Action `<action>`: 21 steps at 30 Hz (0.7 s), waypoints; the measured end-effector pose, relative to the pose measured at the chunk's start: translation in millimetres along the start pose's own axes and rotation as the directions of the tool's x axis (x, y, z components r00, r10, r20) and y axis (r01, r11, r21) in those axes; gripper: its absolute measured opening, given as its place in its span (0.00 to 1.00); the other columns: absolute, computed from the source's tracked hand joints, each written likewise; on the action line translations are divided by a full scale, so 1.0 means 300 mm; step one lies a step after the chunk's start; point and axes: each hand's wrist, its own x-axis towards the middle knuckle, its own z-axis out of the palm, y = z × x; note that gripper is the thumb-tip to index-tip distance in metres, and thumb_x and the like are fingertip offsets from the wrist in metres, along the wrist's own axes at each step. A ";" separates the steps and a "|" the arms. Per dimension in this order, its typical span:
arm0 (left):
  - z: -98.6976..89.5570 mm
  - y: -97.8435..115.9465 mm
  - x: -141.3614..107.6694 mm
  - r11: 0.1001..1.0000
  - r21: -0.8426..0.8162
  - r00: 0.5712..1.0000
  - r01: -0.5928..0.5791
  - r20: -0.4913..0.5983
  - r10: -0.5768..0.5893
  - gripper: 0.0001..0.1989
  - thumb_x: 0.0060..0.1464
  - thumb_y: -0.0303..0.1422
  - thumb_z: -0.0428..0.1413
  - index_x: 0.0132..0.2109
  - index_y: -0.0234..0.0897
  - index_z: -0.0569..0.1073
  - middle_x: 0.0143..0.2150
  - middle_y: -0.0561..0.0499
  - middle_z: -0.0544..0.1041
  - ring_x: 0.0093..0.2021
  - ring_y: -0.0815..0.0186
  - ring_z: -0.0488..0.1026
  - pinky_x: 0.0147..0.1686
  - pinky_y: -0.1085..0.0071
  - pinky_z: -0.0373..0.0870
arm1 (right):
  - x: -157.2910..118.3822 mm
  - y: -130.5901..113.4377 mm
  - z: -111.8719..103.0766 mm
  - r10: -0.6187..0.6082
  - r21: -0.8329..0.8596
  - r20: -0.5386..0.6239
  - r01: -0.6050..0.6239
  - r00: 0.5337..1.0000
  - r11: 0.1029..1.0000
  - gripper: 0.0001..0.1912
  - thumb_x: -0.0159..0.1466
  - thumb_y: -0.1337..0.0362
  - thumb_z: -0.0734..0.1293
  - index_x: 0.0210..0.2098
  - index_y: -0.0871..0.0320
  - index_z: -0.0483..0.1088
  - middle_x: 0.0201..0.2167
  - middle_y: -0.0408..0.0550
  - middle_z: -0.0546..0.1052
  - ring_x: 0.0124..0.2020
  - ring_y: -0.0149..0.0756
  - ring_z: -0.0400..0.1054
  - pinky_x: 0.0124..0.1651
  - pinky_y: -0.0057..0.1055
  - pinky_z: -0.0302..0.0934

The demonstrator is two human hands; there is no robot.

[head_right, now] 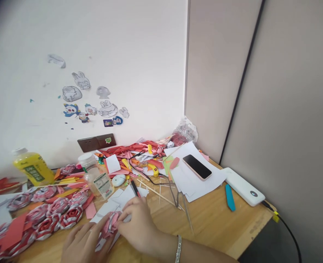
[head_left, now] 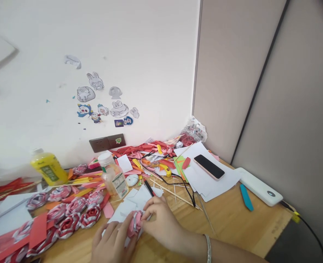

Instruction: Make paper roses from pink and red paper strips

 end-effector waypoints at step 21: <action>0.035 -0.026 -0.009 0.997 0.055 0.999 -0.044 -0.006 0.045 0.12 0.60 0.34 0.45 0.45 0.32 0.69 0.27 0.49 0.76 0.27 0.63 0.73 0.36 0.65 0.62 | 0.015 0.017 0.006 -0.005 0.044 0.007 0.004 1.000 0.999 0.04 0.50 0.72 0.73 0.24 0.57 0.78 0.32 0.45 0.73 0.42 0.37 0.66 0.51 0.32 0.53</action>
